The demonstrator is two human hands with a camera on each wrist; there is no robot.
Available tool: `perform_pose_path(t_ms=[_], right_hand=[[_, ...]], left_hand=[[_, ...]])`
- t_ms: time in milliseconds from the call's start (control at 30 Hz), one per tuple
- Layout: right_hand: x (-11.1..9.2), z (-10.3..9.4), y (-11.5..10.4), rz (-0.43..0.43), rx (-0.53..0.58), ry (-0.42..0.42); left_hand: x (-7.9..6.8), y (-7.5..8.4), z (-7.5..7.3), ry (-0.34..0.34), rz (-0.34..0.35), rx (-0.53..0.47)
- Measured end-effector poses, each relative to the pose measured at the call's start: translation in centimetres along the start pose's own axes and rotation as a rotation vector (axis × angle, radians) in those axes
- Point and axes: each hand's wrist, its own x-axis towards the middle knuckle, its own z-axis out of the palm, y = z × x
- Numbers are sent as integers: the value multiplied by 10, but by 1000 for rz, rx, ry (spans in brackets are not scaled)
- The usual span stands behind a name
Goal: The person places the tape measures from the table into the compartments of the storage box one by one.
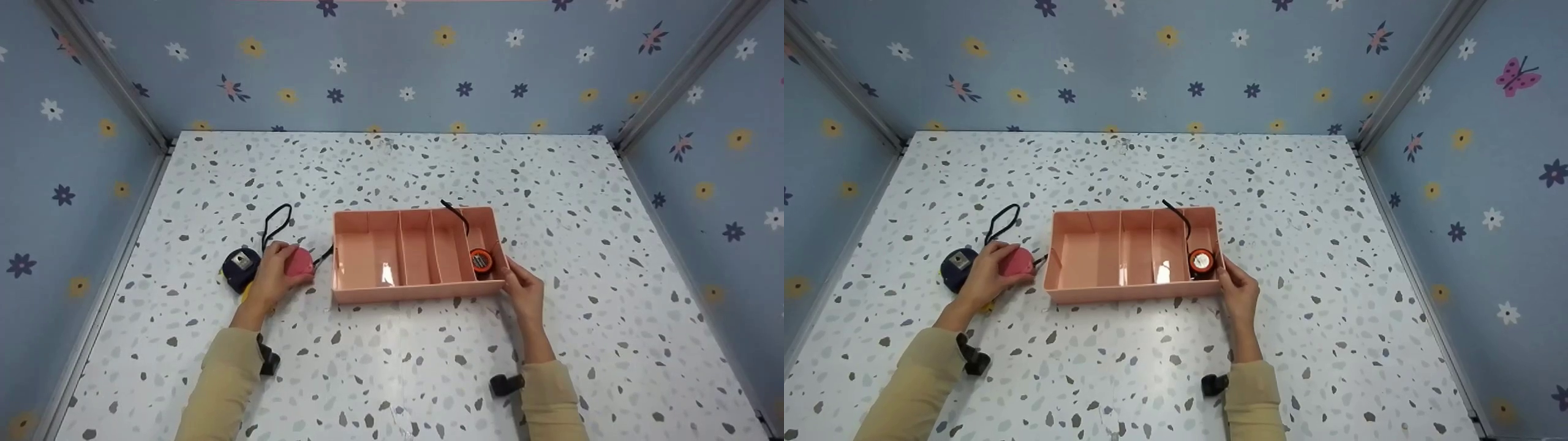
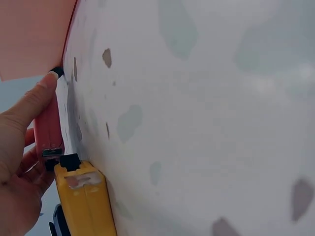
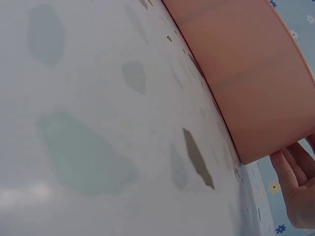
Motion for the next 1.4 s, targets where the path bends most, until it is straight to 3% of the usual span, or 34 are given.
perform_pose_path(t_ms=[300,533,700,933,1200,1400], right_hand=[[8,-5,18,-18,-36,22],[5,-2,11,10,-71,29],[3,1,1,64,-76,36],[7,-3,15,49,-78,52],[-3,5,-12,70,-81,43],[4,-2,8,51,-93,42]], left_hand=[[-1,10,-1,91,-34,-10],[-3,17,1,162,-30,-15],[-4,21,3,185,-31,-36],[-5,32,1,196,-53,-55],[-5,46,-2,242,-19,-74],[-6,56,-4,278,-30,-82]])
